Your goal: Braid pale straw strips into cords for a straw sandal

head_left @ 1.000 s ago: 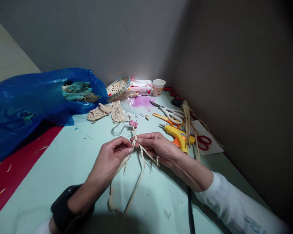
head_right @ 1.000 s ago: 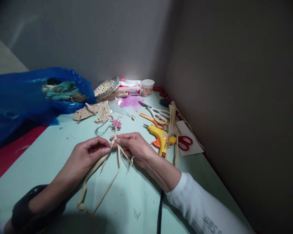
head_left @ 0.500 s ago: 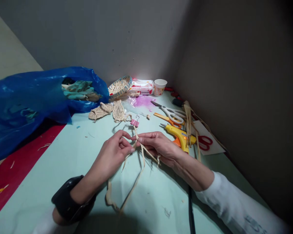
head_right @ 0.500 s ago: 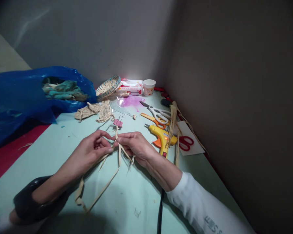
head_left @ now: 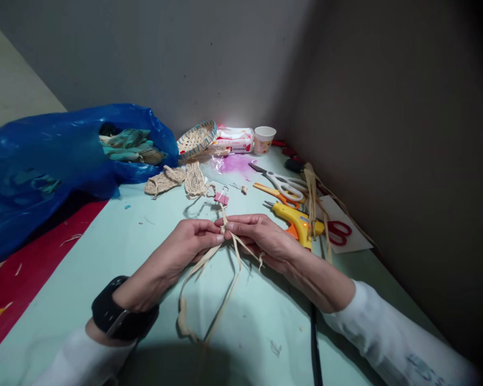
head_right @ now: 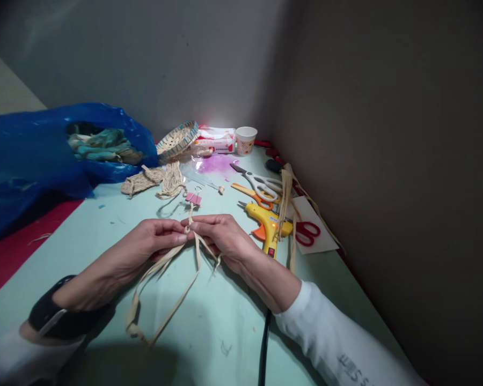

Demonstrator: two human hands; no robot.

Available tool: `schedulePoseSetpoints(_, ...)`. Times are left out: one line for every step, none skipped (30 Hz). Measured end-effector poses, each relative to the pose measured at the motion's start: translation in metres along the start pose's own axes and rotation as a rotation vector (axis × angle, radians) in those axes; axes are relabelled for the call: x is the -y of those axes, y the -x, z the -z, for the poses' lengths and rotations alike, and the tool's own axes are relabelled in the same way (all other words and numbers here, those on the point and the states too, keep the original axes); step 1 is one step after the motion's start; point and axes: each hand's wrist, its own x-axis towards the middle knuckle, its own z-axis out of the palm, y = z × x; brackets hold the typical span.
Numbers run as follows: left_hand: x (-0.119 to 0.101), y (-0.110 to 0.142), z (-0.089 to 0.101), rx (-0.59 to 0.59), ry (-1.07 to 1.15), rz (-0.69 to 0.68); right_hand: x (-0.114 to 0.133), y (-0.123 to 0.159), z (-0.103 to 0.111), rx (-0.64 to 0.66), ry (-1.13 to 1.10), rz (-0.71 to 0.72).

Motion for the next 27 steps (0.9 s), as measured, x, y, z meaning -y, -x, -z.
schedulePoseSetpoints(0.000, 0.000, 0.000, 0.010, 0.018, 0.026, 0.000, 0.000, 0.000, 0.000, 0.004, 0.004)
schedulePoseSetpoints(-0.001, -0.001, 0.001, 0.016, 0.021, 0.040, 0.000, 0.000, 0.000, 0.001, 0.008, 0.006)
schedulePoseSetpoints(-0.003, -0.001, 0.001, 0.021, 0.011, 0.044, 0.000, 0.001, 0.000, 0.004, 0.012, 0.005)
schedulePoseSetpoints(-0.004, -0.002, 0.002, 0.024, -0.008, 0.040, 0.000, 0.001, 0.000, 0.007, 0.015, 0.005)
schedulePoseSetpoints(-0.005, -0.003, 0.002, 0.022, -0.032, 0.027, 0.000, 0.001, 0.000, 0.008, 0.015, 0.002)
schedulePoseSetpoints(-0.006, -0.004, 0.003, 0.018, -0.054, 0.012, 0.000, 0.001, -0.001, 0.009, 0.011, -0.003)
schedulePoseSetpoints(-0.007, -0.005, 0.003, 0.012, -0.072, -0.003, 0.001, 0.001, -0.001, 0.009, 0.003, -0.006)
schedulePoseSetpoints(-0.007, -0.006, 0.004, 0.003, -0.086, -0.017, 0.001, 0.001, -0.001, 0.008, -0.007, -0.009)
schedulePoseSetpoints(-0.007, -0.007, 0.004, -0.006, -0.095, -0.031, 0.001, 0.001, -0.001, 0.006, -0.018, -0.010)
schedulePoseSetpoints(-0.007, -0.008, 0.004, -0.015, -0.101, -0.044, 0.001, 0.000, -0.001, 0.006, -0.029, -0.009)
schedulePoseSetpoints(-0.007, -0.008, 0.004, -0.019, -0.104, -0.052, 0.001, 0.000, -0.001, 0.006, -0.037, -0.007)
schedulePoseSetpoints(-0.007, -0.008, 0.003, -0.017, -0.105, -0.057, 0.001, 0.000, -0.002, 0.008, -0.042, -0.005)
schedulePoseSetpoints(-0.007, -0.008, 0.003, -0.007, -0.102, -0.054, 0.001, 0.000, -0.002, 0.011, -0.047, -0.006)
schedulePoseSetpoints(-0.007, -0.007, 0.002, 0.010, -0.093, -0.049, 0.001, 0.001, -0.002, 0.013, -0.049, -0.009)
schedulePoseSetpoints(-0.007, -0.005, 0.001, 0.032, -0.080, -0.042, 0.001, 0.001, -0.003, 0.013, -0.049, -0.010)
schedulePoseSetpoints(-0.008, -0.004, 0.000, 0.051, -0.065, -0.036, 0.001, 0.001, -0.003, 0.011, -0.048, -0.011)
schedulePoseSetpoints(-0.008, -0.003, -0.001, 0.063, -0.052, -0.030, 0.001, 0.001, -0.003, 0.008, -0.047, -0.011)
schedulePoseSetpoints(-0.009, -0.001, -0.002, 0.069, -0.043, -0.028, 0.000, 0.001, -0.004, 0.007, -0.046, -0.008)
schedulePoseSetpoints(-0.009, 0.000, -0.003, 0.071, -0.036, -0.035, 0.000, 0.000, -0.004, 0.006, -0.044, -0.004)
schedulePoseSetpoints(-0.008, 0.001, -0.003, 0.070, -0.030, -0.046, 0.000, 0.000, -0.004, 0.007, -0.044, 0.000)
schedulePoseSetpoints(-0.007, 0.001, -0.003, 0.070, -0.023, -0.056, -0.001, 0.000, -0.004, 0.010, -0.046, 0.004)
schedulePoseSetpoints(-0.006, 0.002, -0.003, 0.073, -0.015, -0.065, -0.001, 0.000, -0.003, 0.013, -0.049, 0.007)
schedulePoseSetpoints(-0.005, 0.002, -0.002, 0.079, -0.007, -0.069, -0.001, 0.000, -0.003, 0.014, -0.052, 0.011)
schedulePoseSetpoints(-0.004, 0.002, -0.001, 0.088, 0.001, -0.065, -0.002, 0.000, -0.002, 0.015, -0.056, 0.015)
schedulePoseSetpoints(-0.003, 0.002, 0.000, 0.093, 0.007, -0.055, -0.002, 0.000, -0.002, 0.015, -0.059, 0.018)
schedulePoseSetpoints(-0.002, 0.002, 0.001, 0.098, 0.012, -0.043, -0.003, 0.000, -0.001, 0.017, -0.060, 0.022)
schedulePoseSetpoints(-0.001, 0.003, 0.001, 0.098, 0.017, -0.035, -0.003, 0.000, -0.001, 0.021, -0.058, 0.026)
